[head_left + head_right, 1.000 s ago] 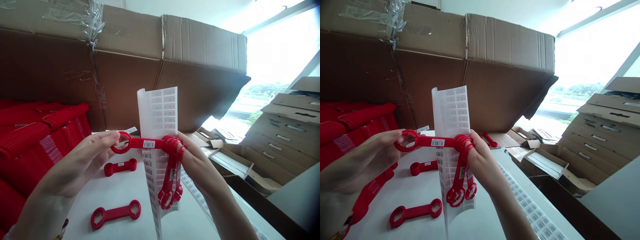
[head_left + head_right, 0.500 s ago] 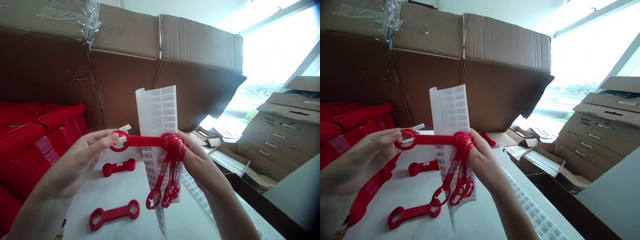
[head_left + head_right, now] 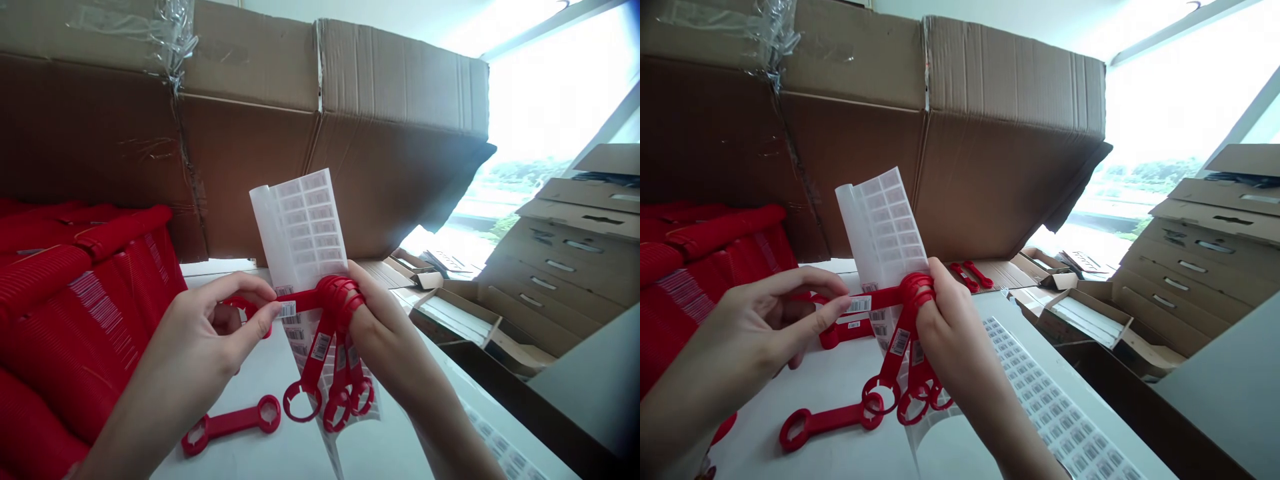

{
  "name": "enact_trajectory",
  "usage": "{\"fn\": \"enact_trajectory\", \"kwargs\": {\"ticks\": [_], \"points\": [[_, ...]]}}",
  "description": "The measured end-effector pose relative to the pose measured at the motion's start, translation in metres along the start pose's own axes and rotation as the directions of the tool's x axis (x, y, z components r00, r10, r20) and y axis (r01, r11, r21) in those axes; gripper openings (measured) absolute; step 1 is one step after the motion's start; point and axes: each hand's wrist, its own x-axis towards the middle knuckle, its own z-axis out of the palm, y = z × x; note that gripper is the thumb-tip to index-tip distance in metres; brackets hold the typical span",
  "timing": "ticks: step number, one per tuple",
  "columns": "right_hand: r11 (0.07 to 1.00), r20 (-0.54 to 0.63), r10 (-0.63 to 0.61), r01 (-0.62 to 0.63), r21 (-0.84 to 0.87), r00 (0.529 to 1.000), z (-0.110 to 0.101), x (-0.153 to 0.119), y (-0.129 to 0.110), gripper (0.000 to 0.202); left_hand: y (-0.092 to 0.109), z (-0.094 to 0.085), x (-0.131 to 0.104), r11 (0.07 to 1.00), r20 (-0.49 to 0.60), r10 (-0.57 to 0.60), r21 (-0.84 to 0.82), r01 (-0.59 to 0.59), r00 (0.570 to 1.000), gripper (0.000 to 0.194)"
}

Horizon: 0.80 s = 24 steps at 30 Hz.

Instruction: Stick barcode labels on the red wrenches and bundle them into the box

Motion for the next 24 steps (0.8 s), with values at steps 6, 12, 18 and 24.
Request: {"fn": "enact_trajectory", "kwargs": {"ticks": [6, 12, 18, 24], "points": [[0.998, 0.027, 0.017, -0.019, 0.059, 0.999, -0.002, -0.003, -0.005, 0.019, -0.003, 0.007, 0.004, 0.998, -0.029, 0.054, 0.044, -0.053, 0.998, 0.020], [0.991, 0.042, 0.038, -0.043, 0.128, 0.998, -0.001, -0.003, -0.005, 0.022, -0.004, 0.010, 0.005, 0.998, -0.040, 0.044, 0.036, -0.042, 0.998, 0.019], [0.992, 0.025, 0.045, -0.048, 0.116, 0.999, -0.002, -0.004, -0.005, 0.023, -0.004, 0.011, 0.006, 0.999, -0.060, 0.022, 0.036, -0.020, 0.998, 0.017], [0.991, 0.027, 0.017, -0.021, 0.130, 0.999, 0.000, -0.008, -0.005, 0.023, -0.006, 0.014, 0.009, 0.999, -0.064, 0.014, 0.036, -0.012, 0.998, 0.021]]}}
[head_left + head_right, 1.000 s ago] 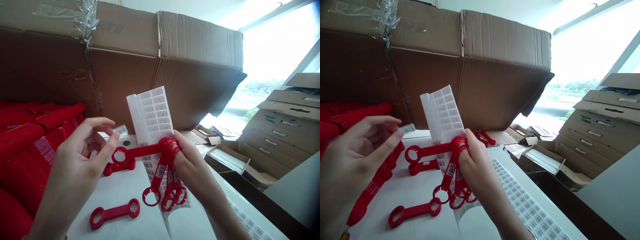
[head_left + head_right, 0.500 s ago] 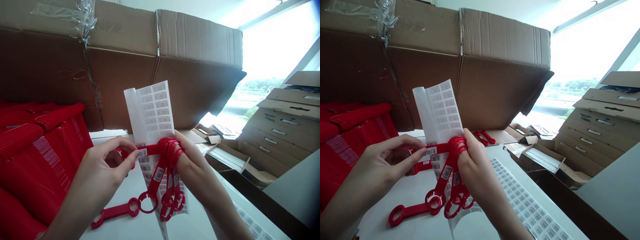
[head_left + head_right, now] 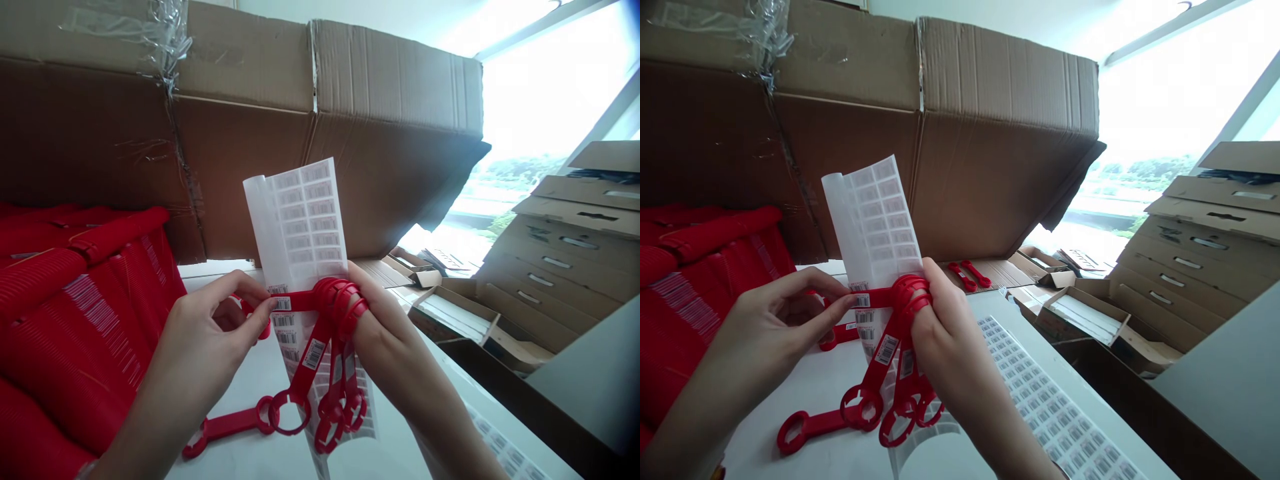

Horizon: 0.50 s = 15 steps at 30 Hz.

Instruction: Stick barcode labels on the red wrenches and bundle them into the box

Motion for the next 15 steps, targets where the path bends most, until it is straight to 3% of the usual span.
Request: {"fn": "enact_trajectory", "kwargs": {"ticks": [2, 5, 9, 12, 15], "points": [[1.000, 0.001, -0.015, 0.015, -0.009, 1.000, 0.000, 0.000, 0.001, 0.023, -0.004, 0.003, 0.004, 0.999, -0.024, 0.010, 0.030, -0.009, 1.000, 0.028], [0.999, 0.002, -0.033, 0.033, -0.017, 0.999, 0.001, 0.003, 0.002, 0.020, -0.013, 0.009, 0.012, 0.976, -0.115, 0.047, 0.216, -0.021, 0.992, 0.051], [0.998, -0.005, -0.060, 0.060, 0.022, 0.998, 0.008, 0.005, 0.006, 0.019, -0.023, 0.023, 0.015, 0.910, -0.213, 0.184, 0.406, -0.084, 0.959, 0.067], [0.997, -0.009, -0.071, 0.071, 0.035, 0.997, 0.013, 0.003, 0.008, 0.019, -0.027, 0.029, 0.014, 0.929, -0.199, 0.253, 0.324, -0.180, 0.947, 0.073], [0.995, -0.018, -0.090, 0.090, 0.042, 0.996, 0.012, 0.003, 0.007, 0.017, -0.023, 0.024, 0.013, 0.967, -0.134, 0.207, 0.179, -0.181, 0.969, 0.057]]}}
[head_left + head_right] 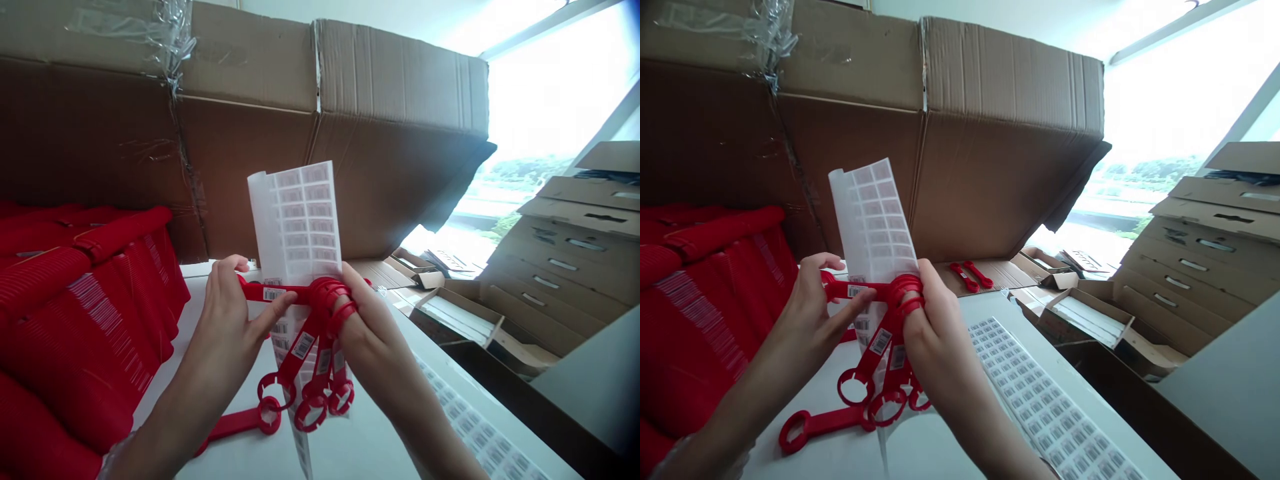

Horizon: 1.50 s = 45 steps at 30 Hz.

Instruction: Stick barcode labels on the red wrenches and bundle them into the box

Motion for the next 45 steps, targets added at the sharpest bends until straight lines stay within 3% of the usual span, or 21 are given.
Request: {"fn": "enact_trajectory", "kwargs": {"ticks": [4, 8, 11, 13, 17, 24, 30, 34, 36, 37, 40, 45], "points": [[0.998, 0.010, 0.045, -0.045, 0.040, 0.999, -0.012, 0.009, -0.004, 0.014, 0.007, -0.021, 0.006, 0.976, 0.197, -0.151, -0.127, 0.178, 0.969, 0.044], [0.992, 0.042, 0.093, -0.096, 0.078, 0.995, -0.023, 0.020, -0.004, 0.019, 0.008, -0.041, 0.010, 0.944, 0.222, -0.195, -0.223, 0.245, 0.955, 0.035], [0.986, 0.051, 0.137, -0.141, 0.086, 0.989, -0.026, 0.024, -0.003, 0.025, 0.005, -0.050, 0.013, 0.843, 0.264, -0.248, -0.416, 0.342, 0.932, 0.036], [0.983, 0.056, 0.157, -0.162, 0.089, 0.986, -0.027, 0.025, -0.004, 0.028, 0.002, -0.054, 0.014, 0.799, 0.241, -0.254, -0.494, 0.343, 0.937, 0.034], [0.980, 0.064, 0.179, -0.183, 0.075, 0.982, -0.028, 0.026, -0.006, 0.034, -0.001, -0.061, 0.017, 0.776, 0.229, -0.279, -0.518, 0.359, 0.933, 0.024], [0.978, 0.067, 0.183, -0.188, 0.088, 0.981, -0.034, 0.026, -0.009, 0.030, -0.003, -0.072, 0.020, 0.759, 0.379, -0.237, -0.503, 0.414, 0.895, 0.048], [0.973, 0.104, 0.197, -0.207, 0.100, 0.975, -0.035, 0.027, -0.009, 0.027, 0.010, -0.075, 0.011, 0.845, 0.337, -0.194, -0.419, 0.331, 0.921, 0.045], [0.988, 0.113, 0.143, -0.149, 0.045, 0.983, -0.033, 0.024, -0.008, 0.017, 0.007, -0.076, 0.010, 0.873, 0.495, -0.162, -0.331, 0.357, 0.854, 0.040], [0.994, 0.119, 0.109, -0.108, -0.011, 0.987, -0.032, 0.020, -0.005, 0.016, 0.003, -0.072, 0.011, 0.924, 0.567, -0.120, -0.236, 0.301, 0.815, 0.032], [0.995, 0.127, 0.102, -0.098, -0.036, 0.987, -0.031, 0.019, -0.004, 0.016, 0.002, -0.069, 0.011, 0.948, 0.569, -0.102, -0.194, 0.254, 0.816, 0.030], [0.992, 0.157, 0.105, -0.092, -0.088, 0.982, -0.027, 0.013, -0.001, 0.015, 0.003, -0.056, 0.011, 0.978, 0.485, -0.083, -0.127, 0.163, 0.871, 0.031], [0.986, 0.109, 0.040, -0.022, -0.163, 0.993, -0.018, 0.006, -0.001, 0.018, 0.012, -0.037, 0.010, 0.981, 0.369, -0.087, -0.128, 0.143, 0.925, 0.034]]}}
